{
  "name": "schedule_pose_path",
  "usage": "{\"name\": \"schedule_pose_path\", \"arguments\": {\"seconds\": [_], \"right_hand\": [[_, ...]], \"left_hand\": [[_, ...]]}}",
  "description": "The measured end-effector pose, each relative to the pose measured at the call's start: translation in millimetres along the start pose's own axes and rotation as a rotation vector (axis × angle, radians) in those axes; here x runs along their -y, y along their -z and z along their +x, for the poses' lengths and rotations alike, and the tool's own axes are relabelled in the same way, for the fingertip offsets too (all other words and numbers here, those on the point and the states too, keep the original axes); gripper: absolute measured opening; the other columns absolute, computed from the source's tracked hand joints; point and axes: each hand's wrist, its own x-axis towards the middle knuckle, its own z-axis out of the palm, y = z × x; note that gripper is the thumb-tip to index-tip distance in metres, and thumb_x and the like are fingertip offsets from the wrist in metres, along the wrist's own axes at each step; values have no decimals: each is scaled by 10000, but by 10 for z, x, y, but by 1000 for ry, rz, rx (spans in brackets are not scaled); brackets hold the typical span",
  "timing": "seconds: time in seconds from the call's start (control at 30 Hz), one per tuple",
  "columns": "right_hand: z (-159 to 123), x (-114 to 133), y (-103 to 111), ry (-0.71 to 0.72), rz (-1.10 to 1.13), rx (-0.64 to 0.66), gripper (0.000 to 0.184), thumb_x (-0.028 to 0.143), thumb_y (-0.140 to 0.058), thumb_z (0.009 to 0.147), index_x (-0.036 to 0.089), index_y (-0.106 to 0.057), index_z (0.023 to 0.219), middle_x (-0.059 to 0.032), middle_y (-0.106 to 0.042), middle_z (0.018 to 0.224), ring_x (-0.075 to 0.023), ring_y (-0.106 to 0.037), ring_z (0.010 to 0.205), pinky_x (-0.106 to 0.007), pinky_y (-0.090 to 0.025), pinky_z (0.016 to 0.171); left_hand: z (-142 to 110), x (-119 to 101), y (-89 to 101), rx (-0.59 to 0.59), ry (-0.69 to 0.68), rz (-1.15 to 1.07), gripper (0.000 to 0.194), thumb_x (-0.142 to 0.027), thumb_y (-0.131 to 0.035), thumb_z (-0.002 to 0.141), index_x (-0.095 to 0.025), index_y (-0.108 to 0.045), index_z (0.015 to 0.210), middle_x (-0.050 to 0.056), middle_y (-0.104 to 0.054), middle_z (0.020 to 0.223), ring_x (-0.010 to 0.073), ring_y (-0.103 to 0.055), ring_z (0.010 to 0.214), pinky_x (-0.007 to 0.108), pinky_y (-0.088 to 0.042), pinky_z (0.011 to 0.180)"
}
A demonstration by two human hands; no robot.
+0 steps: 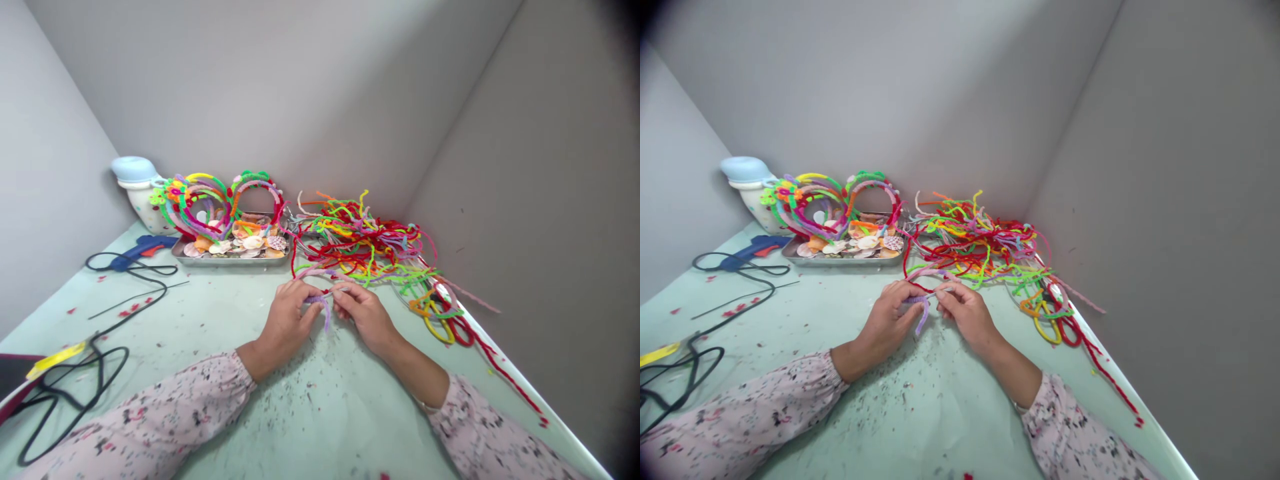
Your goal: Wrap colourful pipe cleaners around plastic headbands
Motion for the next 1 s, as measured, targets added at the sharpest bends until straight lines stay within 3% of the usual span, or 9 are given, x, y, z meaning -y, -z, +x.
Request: {"name": "schedule_pose_path", "arguments": {"seconds": [1.0], "right_hand": [[-3,19,-8,17,-25,29,199,382,-618,815,187,-655,828,26,-552,636,-103,-459,560,-256,-376,574]], "left_hand": [[1,-11,10,-10,35,-54,115,-291,-587,847,-196,-633,801,8,-644,798,177,-574,836,327,-414,832]]}}
